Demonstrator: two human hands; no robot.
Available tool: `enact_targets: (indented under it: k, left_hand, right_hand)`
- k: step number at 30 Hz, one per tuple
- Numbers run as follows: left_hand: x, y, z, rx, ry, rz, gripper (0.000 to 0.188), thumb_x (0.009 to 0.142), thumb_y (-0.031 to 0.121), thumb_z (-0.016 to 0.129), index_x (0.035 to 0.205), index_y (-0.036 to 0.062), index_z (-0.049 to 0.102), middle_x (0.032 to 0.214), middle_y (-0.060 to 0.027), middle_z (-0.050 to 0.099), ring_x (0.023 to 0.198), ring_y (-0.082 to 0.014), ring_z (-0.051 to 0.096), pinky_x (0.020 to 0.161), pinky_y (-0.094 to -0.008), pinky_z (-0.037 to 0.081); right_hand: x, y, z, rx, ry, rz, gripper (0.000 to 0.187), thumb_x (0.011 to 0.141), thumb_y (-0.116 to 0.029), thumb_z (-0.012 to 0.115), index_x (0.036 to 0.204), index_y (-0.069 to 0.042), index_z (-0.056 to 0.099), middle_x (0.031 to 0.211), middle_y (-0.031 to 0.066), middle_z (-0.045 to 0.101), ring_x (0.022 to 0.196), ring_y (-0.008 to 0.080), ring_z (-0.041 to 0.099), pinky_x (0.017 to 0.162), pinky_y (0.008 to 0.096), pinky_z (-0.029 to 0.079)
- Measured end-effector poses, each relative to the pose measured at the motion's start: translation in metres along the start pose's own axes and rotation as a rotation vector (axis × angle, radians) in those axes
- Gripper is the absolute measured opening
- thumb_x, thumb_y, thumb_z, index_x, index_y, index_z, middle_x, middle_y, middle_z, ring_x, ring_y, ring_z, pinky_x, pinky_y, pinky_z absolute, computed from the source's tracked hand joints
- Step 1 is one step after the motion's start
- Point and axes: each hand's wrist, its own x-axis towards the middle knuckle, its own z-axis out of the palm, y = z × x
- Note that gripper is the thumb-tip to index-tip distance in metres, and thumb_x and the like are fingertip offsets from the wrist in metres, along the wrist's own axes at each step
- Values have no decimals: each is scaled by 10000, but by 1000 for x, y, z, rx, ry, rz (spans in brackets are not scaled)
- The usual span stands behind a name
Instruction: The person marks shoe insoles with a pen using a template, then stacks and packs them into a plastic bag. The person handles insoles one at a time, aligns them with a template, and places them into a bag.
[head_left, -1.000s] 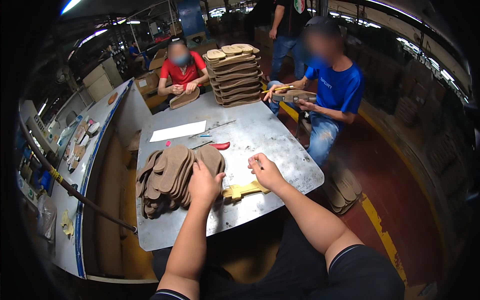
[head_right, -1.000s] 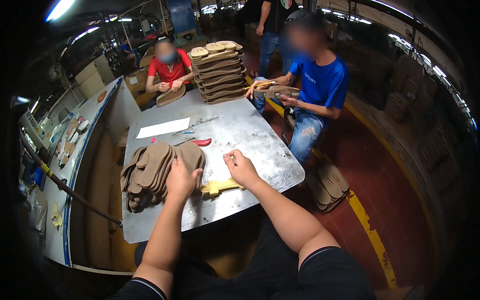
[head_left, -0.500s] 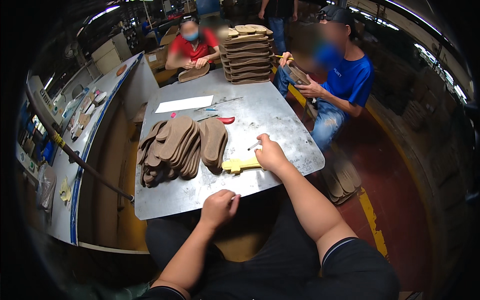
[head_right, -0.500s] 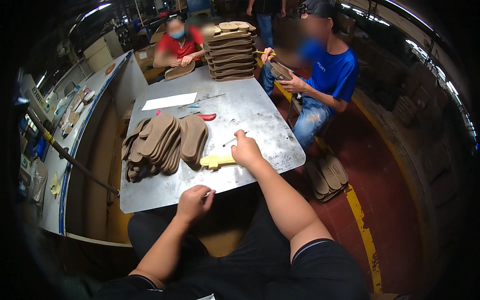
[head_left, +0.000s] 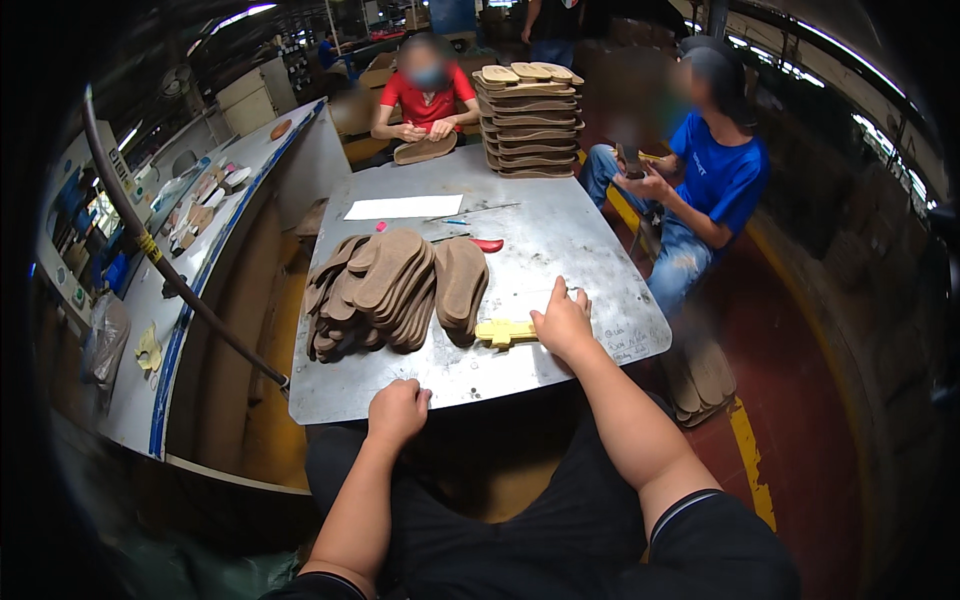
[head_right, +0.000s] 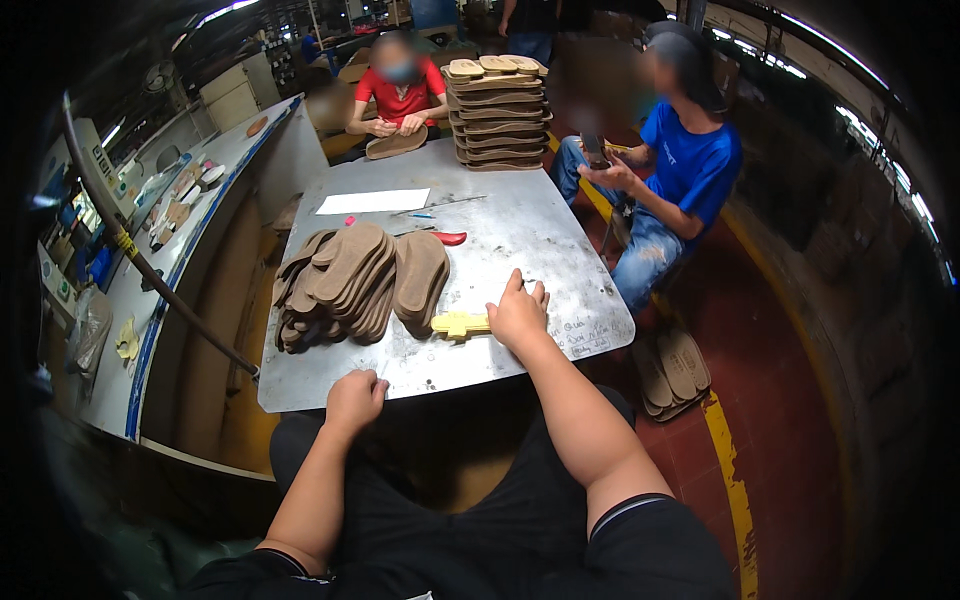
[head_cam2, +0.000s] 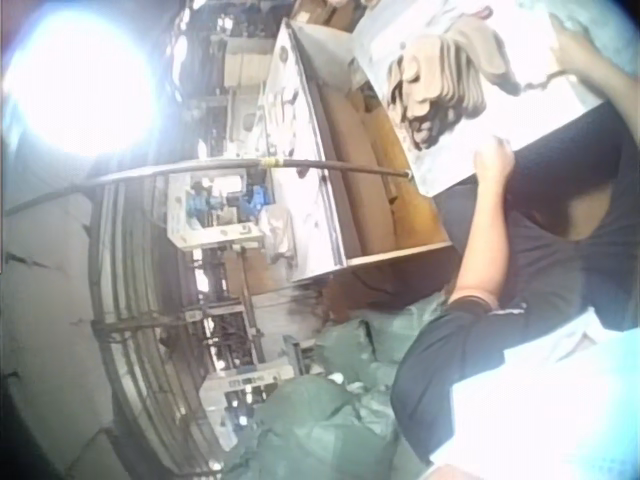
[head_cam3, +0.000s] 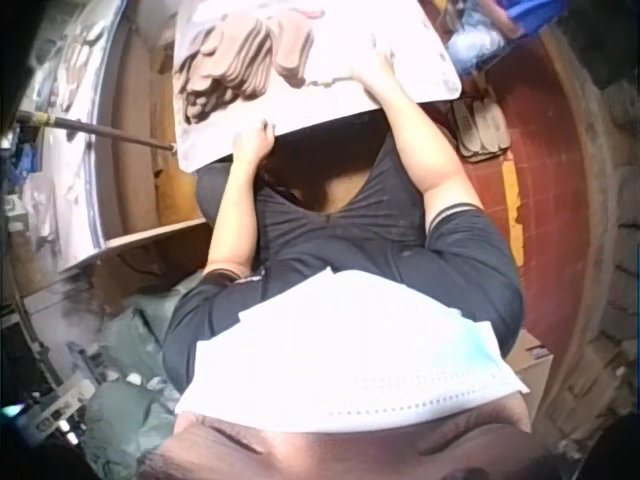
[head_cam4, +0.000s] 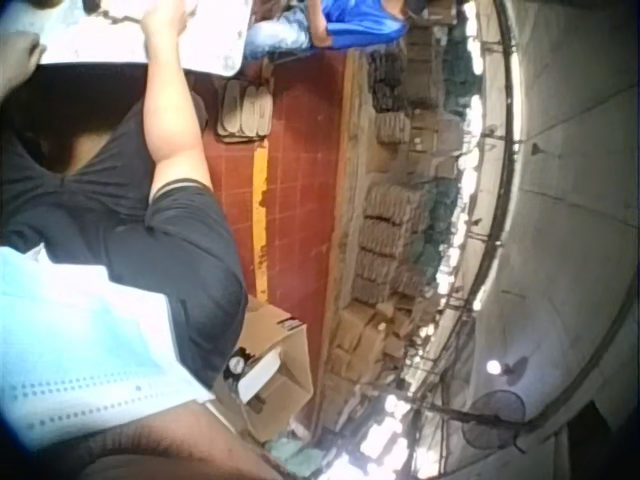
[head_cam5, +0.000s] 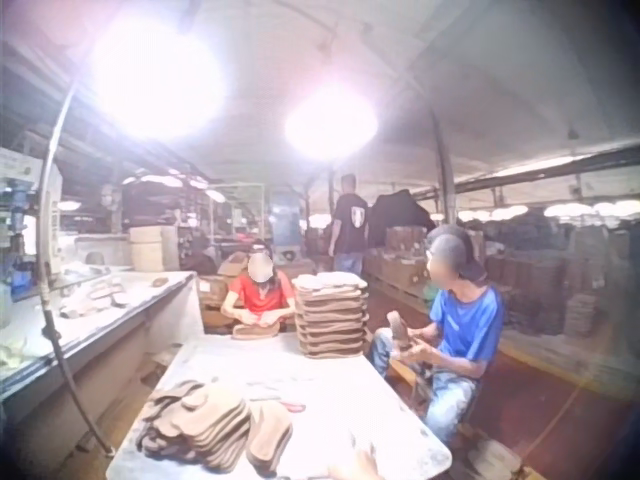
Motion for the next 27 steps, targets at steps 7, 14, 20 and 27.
enact_targets:
  k: [7,14,20,27]
  left_hand:
    - [9,9,5,-70,-57,-63,328,981,356,797,926,32,792,932,-234,790,913,-454,772,842,-571,614]
    - [14,10,-5,-64,158,-60,364,929,395,873,894,41,795,925,-188,779,948,-420,751,852,-562,592]
    - [5,-6,-11,-147,308,-69,290,921,332,875,898,52,804,939,-139,774,1007,-387,706,885,-539,554]
    - [-12,-14,-33,-158,388,-65,222,914,268,874,977,61,820,1011,-131,768,1141,-378,664,949,-550,504]
  right_hand:
    - [-5,-10,29,30,91,-108,677,1007,-431,817,1512,-26,618,1389,258,748,1522,558,446,1293,786,214]
    - [-19,-21,39,-73,105,-69,542,1050,-497,748,1438,-120,718,1644,245,591,1588,553,374,1245,872,166]
    - [-31,-15,36,-6,75,-56,489,1090,-492,690,1424,-139,745,1677,218,578,1633,541,318,1260,883,106]
    - [-51,-25,40,-73,88,-98,566,1137,-533,592,1544,-153,695,1756,252,455,1667,564,235,1270,878,59]
